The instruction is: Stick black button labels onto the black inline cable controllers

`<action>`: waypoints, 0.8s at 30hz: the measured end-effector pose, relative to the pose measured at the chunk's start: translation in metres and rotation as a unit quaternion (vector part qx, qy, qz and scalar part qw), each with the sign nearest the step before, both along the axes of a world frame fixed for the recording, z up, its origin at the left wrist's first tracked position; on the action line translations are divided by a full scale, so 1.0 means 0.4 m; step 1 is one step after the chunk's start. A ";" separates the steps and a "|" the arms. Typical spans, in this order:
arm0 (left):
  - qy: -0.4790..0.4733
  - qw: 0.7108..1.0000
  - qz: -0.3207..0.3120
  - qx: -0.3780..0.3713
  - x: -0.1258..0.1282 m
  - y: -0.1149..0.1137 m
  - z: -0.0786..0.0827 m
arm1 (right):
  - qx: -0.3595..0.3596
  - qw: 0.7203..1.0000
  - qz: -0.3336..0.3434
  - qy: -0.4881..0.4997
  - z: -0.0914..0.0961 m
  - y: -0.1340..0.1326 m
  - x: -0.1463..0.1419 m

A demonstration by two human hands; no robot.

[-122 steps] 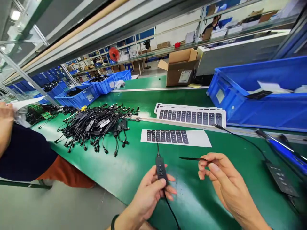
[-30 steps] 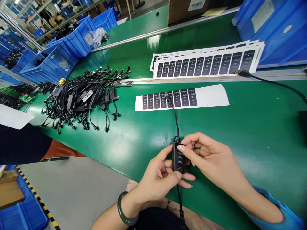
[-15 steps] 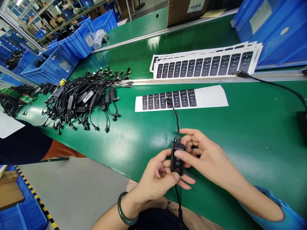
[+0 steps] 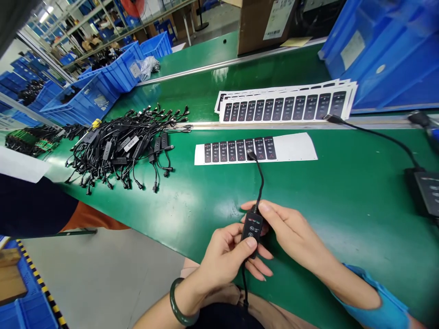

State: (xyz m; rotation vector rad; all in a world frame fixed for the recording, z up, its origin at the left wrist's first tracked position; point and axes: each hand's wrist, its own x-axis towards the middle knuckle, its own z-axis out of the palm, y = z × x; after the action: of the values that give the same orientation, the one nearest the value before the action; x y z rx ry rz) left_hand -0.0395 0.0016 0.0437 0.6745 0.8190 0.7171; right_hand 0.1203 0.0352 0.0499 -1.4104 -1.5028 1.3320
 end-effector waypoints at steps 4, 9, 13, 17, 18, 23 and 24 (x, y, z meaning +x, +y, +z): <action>-0.010 0.999 0.022 0.030 0.003 -0.003 -0.027 | 0.040 0.998 0.052 0.009 -0.002 -0.014 -0.007; 0.009 0.999 0.011 0.049 0.005 0.005 -0.025 | 0.108 0.993 0.011 -0.048 0.019 -0.024 -0.031; 0.131 0.972 -0.120 0.156 -0.014 0.047 0.047 | 0.093 0.995 0.001 -0.042 0.057 -0.008 0.015; 0.357 0.802 -0.218 0.426 -0.040 0.150 0.101 | 0.058 0.992 -0.060 -0.099 0.042 -0.002 0.203; 0.412 0.752 -0.216 0.467 -0.045 0.184 0.102 | 0.061 0.983 -0.076 -0.153 0.031 0.001 0.262; 0.596 0.591 -0.215 0.500 -0.067 0.324 0.060 | 0.197 0.833 -0.161 -0.491 0.021 0.067 0.419; 0.607 0.576 -0.217 0.503 -0.071 0.336 0.052 | 0.212 0.822 -0.149 -0.507 0.026 0.096 0.405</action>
State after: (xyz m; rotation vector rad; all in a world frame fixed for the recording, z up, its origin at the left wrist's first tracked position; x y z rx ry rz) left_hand -0.0681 0.1358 0.0646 2.5079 1.3541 0.0567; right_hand 0.2823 0.0737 0.0605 -2.0348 -1.9055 -0.0774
